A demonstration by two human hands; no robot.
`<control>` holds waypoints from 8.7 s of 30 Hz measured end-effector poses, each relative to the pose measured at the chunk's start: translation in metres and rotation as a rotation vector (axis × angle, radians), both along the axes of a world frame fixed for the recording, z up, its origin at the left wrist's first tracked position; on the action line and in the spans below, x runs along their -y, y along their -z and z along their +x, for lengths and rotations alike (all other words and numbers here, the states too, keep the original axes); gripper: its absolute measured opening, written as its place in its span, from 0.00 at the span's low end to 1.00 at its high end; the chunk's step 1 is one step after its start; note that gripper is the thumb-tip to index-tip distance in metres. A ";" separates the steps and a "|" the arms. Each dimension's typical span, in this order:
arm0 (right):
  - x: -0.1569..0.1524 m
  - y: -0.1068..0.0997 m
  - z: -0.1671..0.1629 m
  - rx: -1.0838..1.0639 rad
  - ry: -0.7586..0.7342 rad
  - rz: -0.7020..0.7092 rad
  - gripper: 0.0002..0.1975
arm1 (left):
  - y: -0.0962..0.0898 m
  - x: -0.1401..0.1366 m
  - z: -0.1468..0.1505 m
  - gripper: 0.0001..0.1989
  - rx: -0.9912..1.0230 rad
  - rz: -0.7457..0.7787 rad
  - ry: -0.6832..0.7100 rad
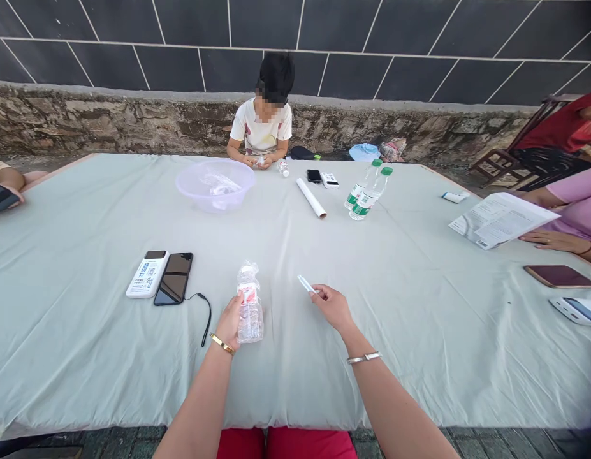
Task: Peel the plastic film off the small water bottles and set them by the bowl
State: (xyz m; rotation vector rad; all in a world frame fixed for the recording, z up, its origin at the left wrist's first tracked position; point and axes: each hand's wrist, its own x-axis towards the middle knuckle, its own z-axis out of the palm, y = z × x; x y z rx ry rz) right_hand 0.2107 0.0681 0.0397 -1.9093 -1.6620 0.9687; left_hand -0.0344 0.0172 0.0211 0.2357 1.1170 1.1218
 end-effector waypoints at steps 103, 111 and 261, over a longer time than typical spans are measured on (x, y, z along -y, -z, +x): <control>0.016 0.044 -0.090 -0.486 0.137 -0.037 0.07 | -0.002 0.021 -0.031 0.26 0.547 0.321 -0.193; 0.025 0.034 -0.110 -0.251 -0.177 -0.047 0.04 | -0.031 0.009 -0.016 0.23 0.482 0.377 -0.189; -0.224 0.018 -0.074 -0.015 0.319 0.362 0.21 | -0.026 -0.135 -0.073 0.23 -0.606 0.225 -0.071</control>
